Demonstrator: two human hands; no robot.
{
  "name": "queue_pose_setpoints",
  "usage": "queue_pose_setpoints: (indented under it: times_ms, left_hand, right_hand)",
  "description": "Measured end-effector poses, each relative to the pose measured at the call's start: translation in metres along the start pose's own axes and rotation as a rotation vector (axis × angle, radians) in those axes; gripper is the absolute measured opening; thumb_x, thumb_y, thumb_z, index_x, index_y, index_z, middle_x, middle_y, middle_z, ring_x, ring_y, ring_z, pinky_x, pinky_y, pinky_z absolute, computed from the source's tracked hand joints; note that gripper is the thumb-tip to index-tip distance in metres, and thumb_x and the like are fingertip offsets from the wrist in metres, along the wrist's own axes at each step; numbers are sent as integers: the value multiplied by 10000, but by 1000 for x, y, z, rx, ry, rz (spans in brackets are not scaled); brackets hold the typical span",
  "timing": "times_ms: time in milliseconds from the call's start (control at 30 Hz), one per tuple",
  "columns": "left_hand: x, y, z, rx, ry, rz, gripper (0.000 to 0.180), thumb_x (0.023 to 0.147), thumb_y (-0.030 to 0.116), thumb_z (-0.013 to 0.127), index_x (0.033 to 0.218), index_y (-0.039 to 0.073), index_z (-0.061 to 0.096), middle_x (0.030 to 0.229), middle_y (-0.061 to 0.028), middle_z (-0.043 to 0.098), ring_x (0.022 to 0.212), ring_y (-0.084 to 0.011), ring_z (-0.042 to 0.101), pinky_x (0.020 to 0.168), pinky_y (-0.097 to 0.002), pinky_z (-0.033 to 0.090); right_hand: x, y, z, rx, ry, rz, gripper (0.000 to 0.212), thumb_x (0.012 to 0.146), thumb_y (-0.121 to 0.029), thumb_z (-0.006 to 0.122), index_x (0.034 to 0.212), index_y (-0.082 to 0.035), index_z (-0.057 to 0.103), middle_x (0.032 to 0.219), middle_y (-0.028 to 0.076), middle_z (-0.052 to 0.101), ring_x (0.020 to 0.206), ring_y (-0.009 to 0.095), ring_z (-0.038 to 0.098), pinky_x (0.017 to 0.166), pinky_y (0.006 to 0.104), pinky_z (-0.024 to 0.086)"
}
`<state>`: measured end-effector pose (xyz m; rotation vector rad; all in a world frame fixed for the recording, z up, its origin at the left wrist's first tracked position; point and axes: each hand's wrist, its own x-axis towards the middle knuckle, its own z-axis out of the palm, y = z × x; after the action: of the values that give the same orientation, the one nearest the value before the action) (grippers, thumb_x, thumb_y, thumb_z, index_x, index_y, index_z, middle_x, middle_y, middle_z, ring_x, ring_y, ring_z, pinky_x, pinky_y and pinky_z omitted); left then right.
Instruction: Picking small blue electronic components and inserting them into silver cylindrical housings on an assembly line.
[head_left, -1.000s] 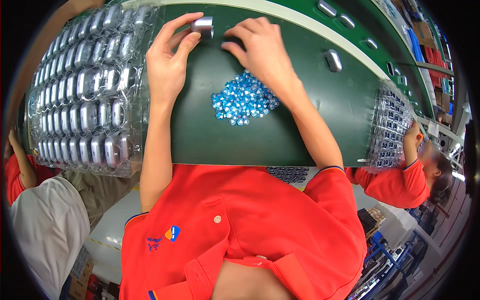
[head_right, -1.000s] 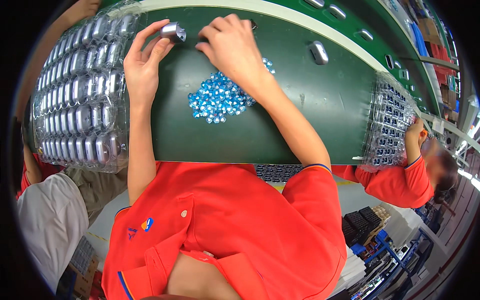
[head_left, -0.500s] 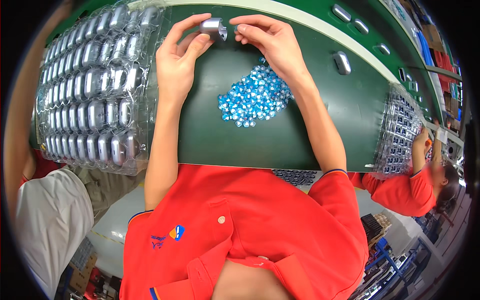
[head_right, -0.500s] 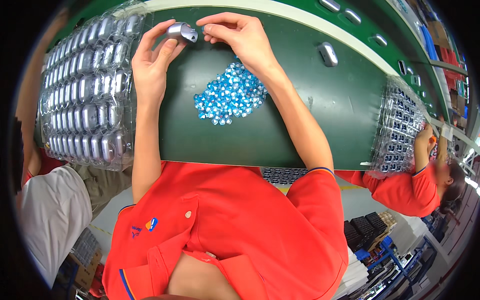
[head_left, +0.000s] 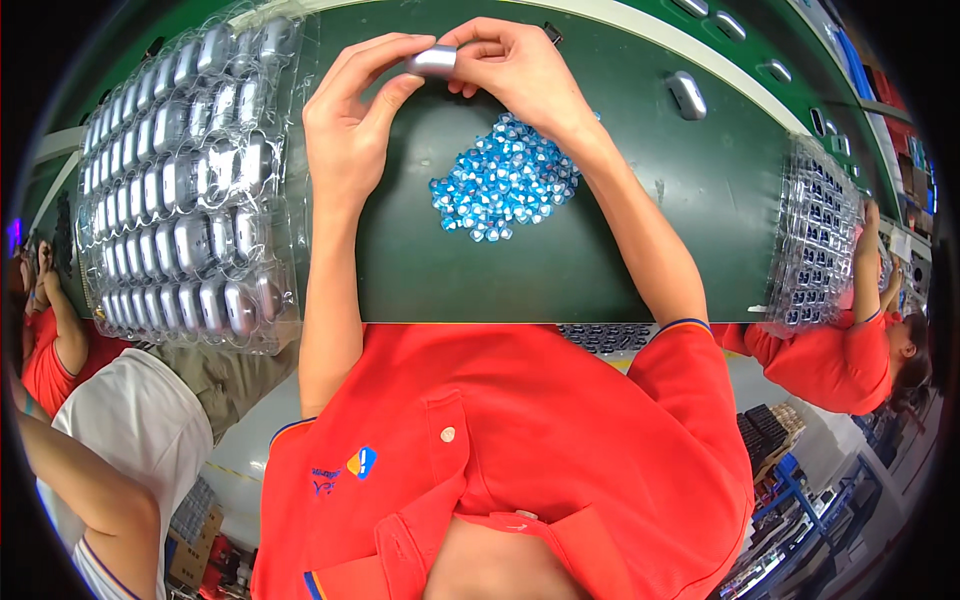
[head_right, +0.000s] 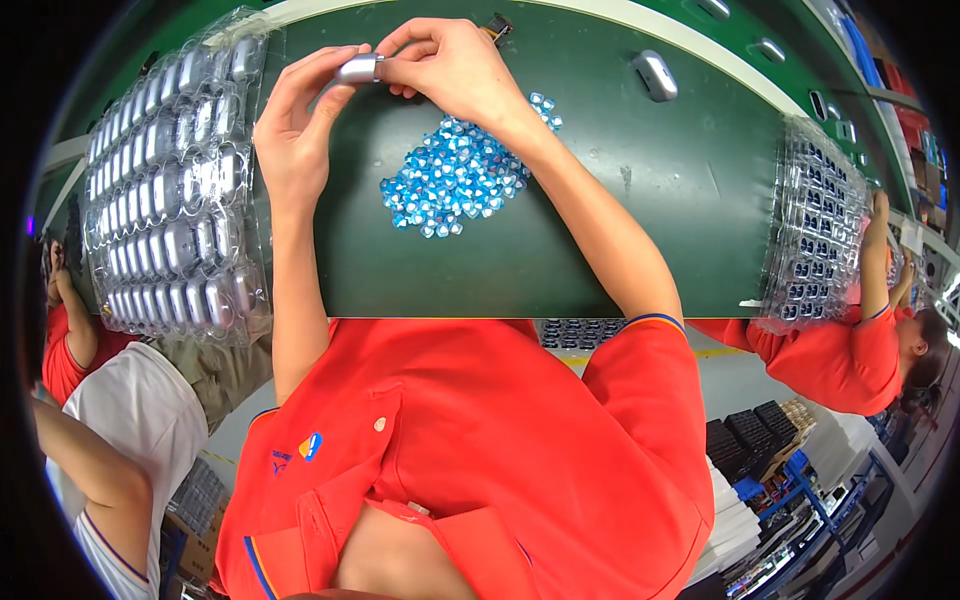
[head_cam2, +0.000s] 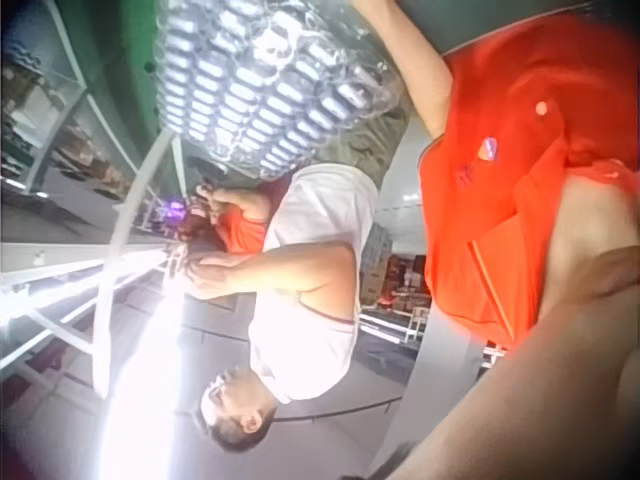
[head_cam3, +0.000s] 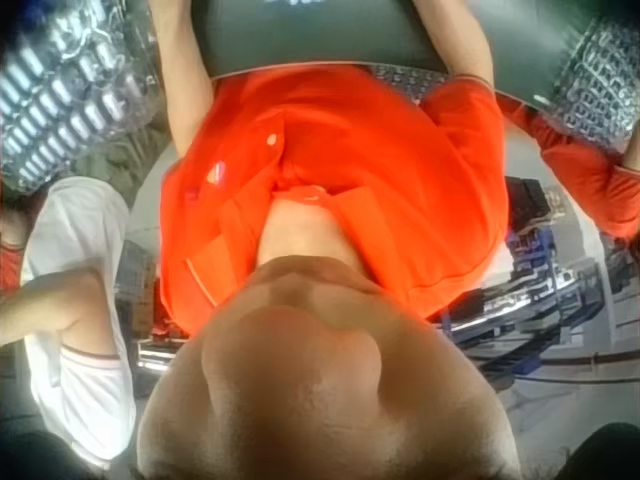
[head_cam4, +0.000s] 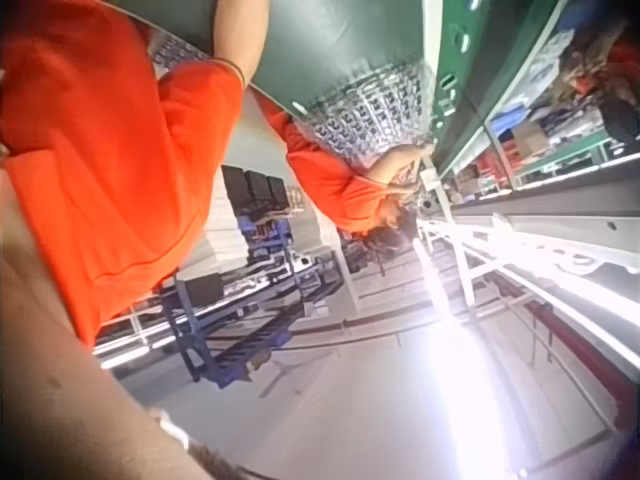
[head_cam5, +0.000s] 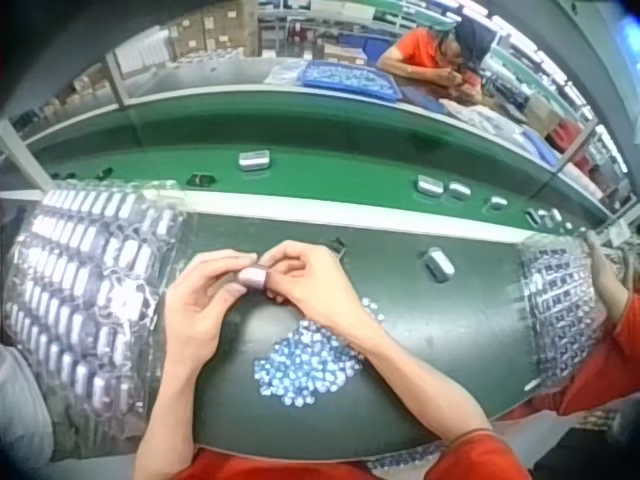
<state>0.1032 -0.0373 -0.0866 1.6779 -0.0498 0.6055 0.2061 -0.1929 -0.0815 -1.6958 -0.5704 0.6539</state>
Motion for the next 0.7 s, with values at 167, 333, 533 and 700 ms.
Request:
queue_pose_setpoints:
  times_ms: [167,333,533,700]
  left_hand:
    - [-2,8,3,172,-49,137,270,849,-94,647,1097,-4,708,1127,-123,674,1064,-213,650,907,-316,535]
    - [-2,21,-1,184,-43,73,281,857,-84,652,1124,-6,696,1156,-138,671,1115,-231,632,961,-321,507]
    - [0,37,-10,209,21,-23,283,867,-57,663,1143,-3,695,1163,-130,664,1104,-223,632,953,-309,502]
    - [-5,34,-16,139,203,-96,307,851,-52,673,1132,60,726,1120,-97,675,1022,-173,652,833,-287,549]
  right_hand:
    - [0,6,8,133,26,-51,226,889,-12,594,1101,47,641,885,106,711,744,118,657,717,241,537]
    - [-2,1,11,267,0,-59,219,898,21,571,1100,50,649,898,107,711,749,132,663,725,243,542]
    - [7,-14,8,233,-73,-7,218,916,15,563,1112,48,650,923,106,705,774,139,663,750,255,546]
    - [82,-47,-12,-500,-86,-229,263,905,-81,643,1159,-15,658,944,101,706,814,145,690,748,303,561]
